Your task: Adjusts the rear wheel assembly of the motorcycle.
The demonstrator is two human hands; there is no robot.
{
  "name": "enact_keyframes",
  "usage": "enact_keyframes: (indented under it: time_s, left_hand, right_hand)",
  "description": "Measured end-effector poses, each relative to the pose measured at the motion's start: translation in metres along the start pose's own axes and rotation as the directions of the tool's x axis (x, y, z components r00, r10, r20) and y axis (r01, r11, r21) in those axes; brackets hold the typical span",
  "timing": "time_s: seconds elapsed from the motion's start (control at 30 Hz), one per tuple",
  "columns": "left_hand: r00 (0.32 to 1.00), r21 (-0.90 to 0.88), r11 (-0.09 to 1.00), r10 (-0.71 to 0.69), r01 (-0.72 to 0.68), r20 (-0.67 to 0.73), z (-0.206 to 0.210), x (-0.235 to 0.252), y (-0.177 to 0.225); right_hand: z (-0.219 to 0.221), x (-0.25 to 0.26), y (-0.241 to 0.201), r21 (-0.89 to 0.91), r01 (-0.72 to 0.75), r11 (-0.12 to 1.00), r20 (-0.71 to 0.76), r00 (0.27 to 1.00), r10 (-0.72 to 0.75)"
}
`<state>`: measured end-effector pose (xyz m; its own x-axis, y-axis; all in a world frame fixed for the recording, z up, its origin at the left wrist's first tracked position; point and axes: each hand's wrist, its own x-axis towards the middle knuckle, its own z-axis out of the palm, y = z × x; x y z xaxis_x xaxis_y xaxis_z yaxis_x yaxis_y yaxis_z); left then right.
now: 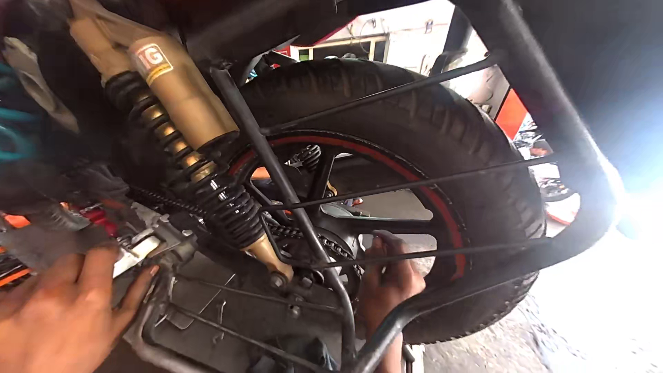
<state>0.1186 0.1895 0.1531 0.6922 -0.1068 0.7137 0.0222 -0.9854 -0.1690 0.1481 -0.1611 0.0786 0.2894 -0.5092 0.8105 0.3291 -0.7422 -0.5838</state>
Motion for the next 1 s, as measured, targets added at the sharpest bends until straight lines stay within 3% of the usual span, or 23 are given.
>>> enact_keyframes:
  time_s: [0.07, 0.17, 0.23, 0.43, 0.6, 0.77, 0.9, 1.0]
  left_hand:
    - [0.999, -0.009, 1.000, 0.007, -0.007, 0.035, -0.005, 0.000, 0.001]
    - [0.996, -0.016, 1.000, 0.009, -0.007, 0.093, -0.007, -0.001, -0.003]
    - [0.994, -0.013, 1.000, -0.008, 0.010, 0.111, -0.004, -0.001, -0.005]
    - [0.998, 0.007, 0.999, -0.035, 0.035, 0.051, 0.005, 0.000, -0.004]
    - [0.999, 0.018, 0.999, -0.050, 0.049, 0.010, 0.008, 0.004, -0.002]
    - [0.995, 0.024, 0.996, -0.084, 0.083, 0.053, 0.005, 0.006, 0.003]
    - [0.995, 0.054, 0.995, -0.087, 0.084, 0.039, 0.003, 0.008, 0.004]
    - [0.995, 0.051, 0.994, -0.095, 0.094, 0.023, 0.005, 0.008, 0.005]
  right_hand:
    - [0.000, 0.006, 0.012, -0.008, 0.012, 1.000, 0.115, 0.993, -0.011]
    - [0.000, 0.006, 0.034, 0.078, -0.213, 0.974, 0.406, 0.899, 0.164]
    - [0.002, 0.003, 0.044, 0.123, -0.347, 0.930, 0.492, 0.835, 0.247]
    - [0.000, -0.012, 0.040, 0.214, -0.433, 0.876, 0.483, 0.826, 0.291]
    - [0.003, -0.026, 0.051, 0.316, -0.342, 0.885, 0.422, 0.886, 0.191]
    - [0.004, -0.043, 0.052, 0.221, -0.349, 0.910, 0.341, 0.903, 0.263]
    - [0.006, -0.095, 0.081, 0.136, -0.468, 0.873, 0.386, 0.837, 0.389]
    - [-0.014, -0.134, 0.072, 0.175, -0.645, 0.744, 0.465, 0.720, 0.515]
